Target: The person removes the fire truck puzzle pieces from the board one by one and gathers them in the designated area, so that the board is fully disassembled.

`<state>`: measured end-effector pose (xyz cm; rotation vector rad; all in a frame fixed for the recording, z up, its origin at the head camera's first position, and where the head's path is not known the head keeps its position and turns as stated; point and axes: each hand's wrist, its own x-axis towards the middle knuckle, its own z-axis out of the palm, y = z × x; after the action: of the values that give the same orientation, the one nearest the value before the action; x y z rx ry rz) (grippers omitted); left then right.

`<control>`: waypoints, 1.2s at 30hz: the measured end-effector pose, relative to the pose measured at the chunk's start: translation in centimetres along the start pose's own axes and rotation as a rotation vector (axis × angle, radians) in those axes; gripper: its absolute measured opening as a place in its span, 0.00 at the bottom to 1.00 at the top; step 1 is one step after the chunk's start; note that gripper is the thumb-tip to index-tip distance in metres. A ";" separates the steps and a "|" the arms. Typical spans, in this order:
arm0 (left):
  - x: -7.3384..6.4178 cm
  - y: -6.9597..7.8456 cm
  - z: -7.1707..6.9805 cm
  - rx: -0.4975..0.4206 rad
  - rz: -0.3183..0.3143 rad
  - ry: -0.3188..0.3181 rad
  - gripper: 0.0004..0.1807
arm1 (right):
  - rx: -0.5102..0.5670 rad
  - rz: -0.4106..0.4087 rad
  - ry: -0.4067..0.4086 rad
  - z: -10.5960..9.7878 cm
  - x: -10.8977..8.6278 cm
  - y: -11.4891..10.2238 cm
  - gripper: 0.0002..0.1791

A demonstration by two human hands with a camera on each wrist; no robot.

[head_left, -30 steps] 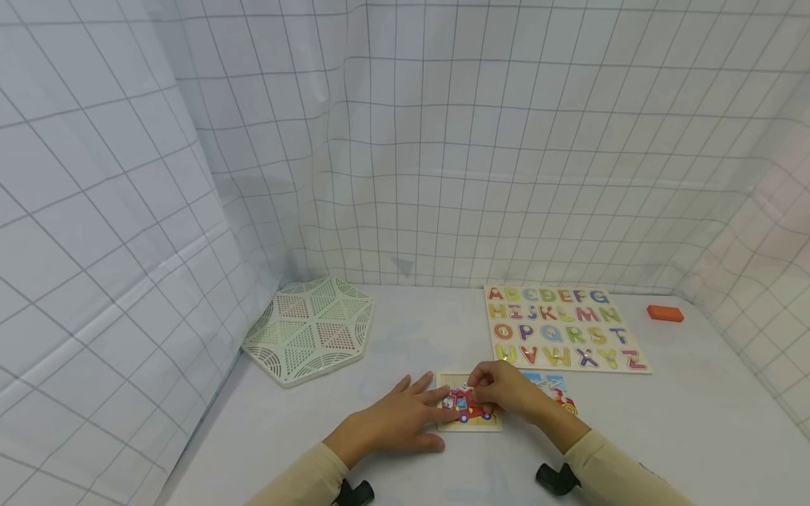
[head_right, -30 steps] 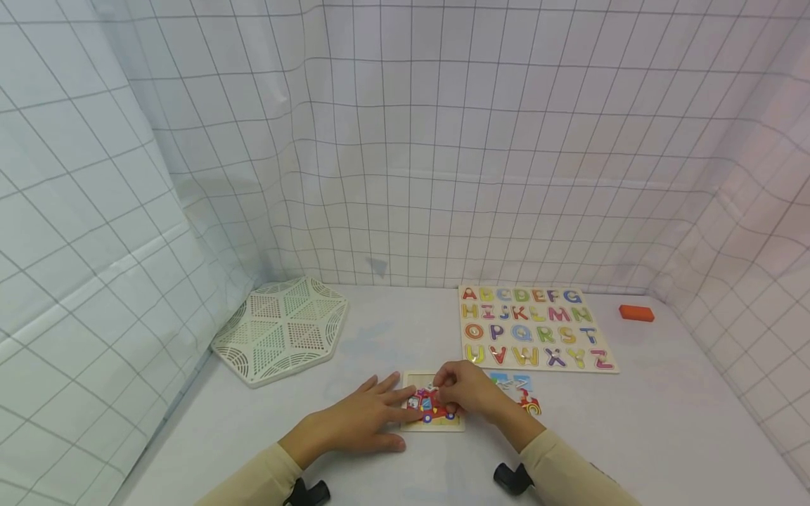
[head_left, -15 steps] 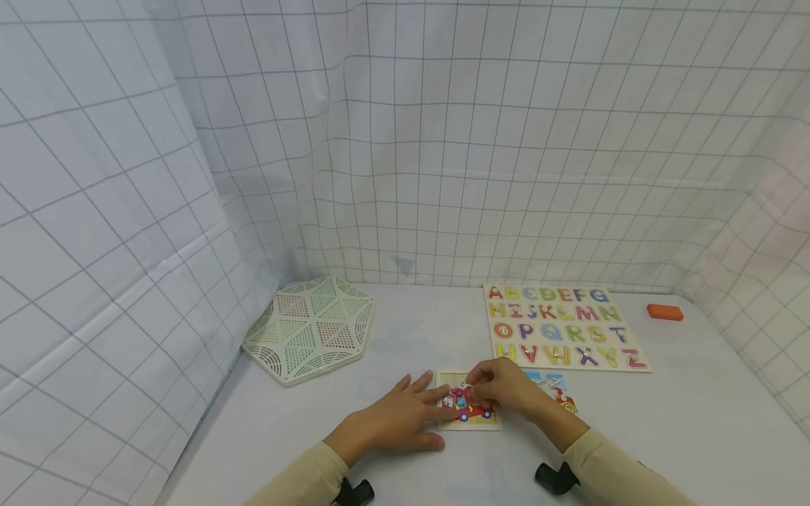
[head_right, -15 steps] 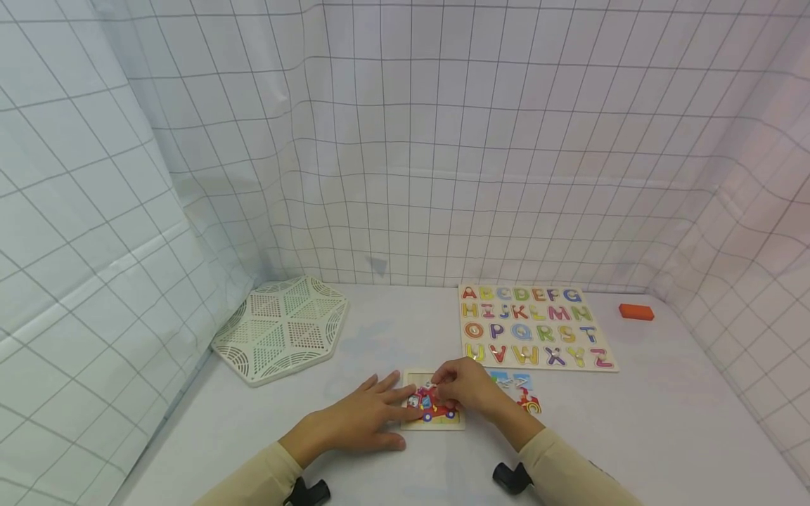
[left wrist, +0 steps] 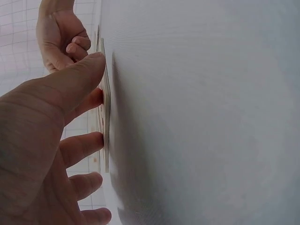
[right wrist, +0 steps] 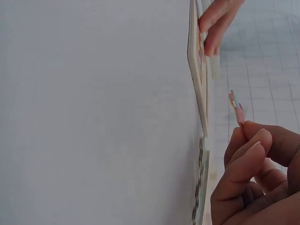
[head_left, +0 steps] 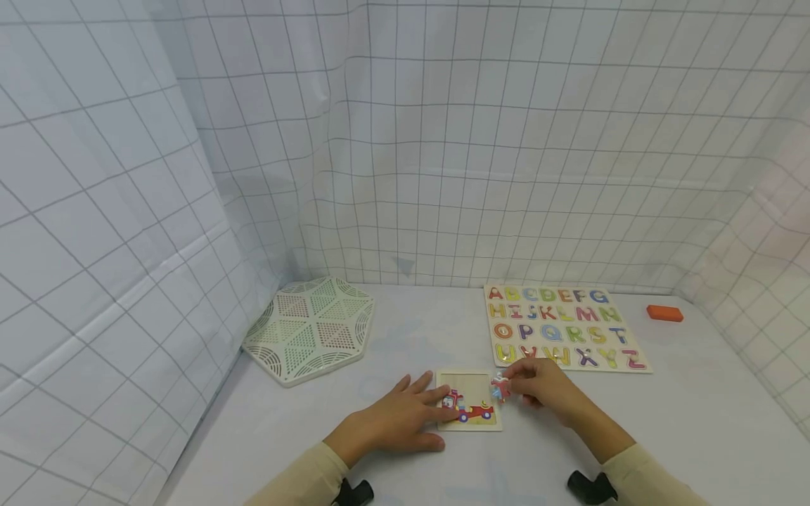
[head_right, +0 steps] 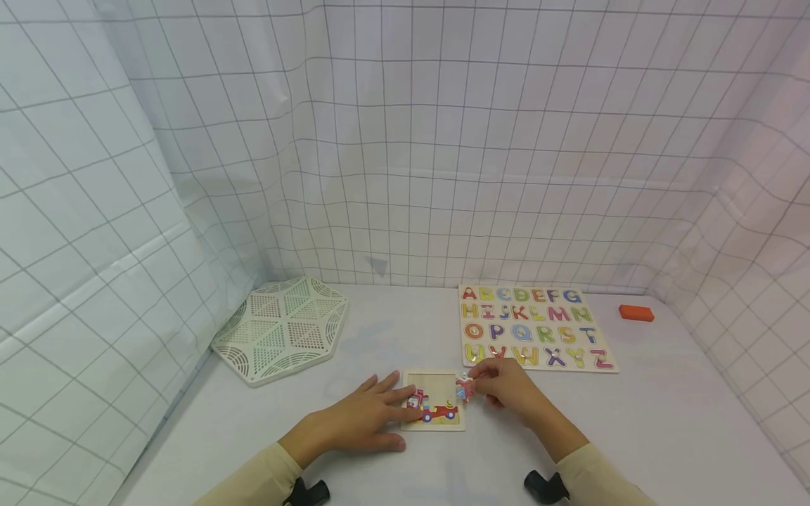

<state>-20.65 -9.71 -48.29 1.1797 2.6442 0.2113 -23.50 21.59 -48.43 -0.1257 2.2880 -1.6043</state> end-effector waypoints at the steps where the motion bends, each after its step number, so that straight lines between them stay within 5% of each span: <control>1: 0.0 0.0 0.0 0.002 0.001 0.000 0.31 | 0.008 0.004 0.002 -0.7 -0.2 0.3 0.15; 11: -0.1 0.0 0.0 0.006 -0.001 -0.006 0.31 | -0.013 0.024 -0.008 -4.9 -2.0 2.3 0.16; 17: 0.0 0.0 -0.1 0.002 -0.007 -0.011 0.30 | -0.085 0.035 -0.024 -4.8 -2.1 2.5 0.12; 27: 0.2 0.1 0.0 -0.004 0.002 -0.013 0.31 | -0.256 0.045 0.063 -3.8 -2.3 2.4 0.07; 36: 0.1 -0.2 -0.1 0.010 0.013 -0.008 0.31 | -0.241 0.067 0.145 -4.2 -2.3 1.8 0.08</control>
<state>-20.92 -9.76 -48.27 1.1982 2.6347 0.1948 -22.48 26.62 -48.32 0.0089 2.5622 -1.3397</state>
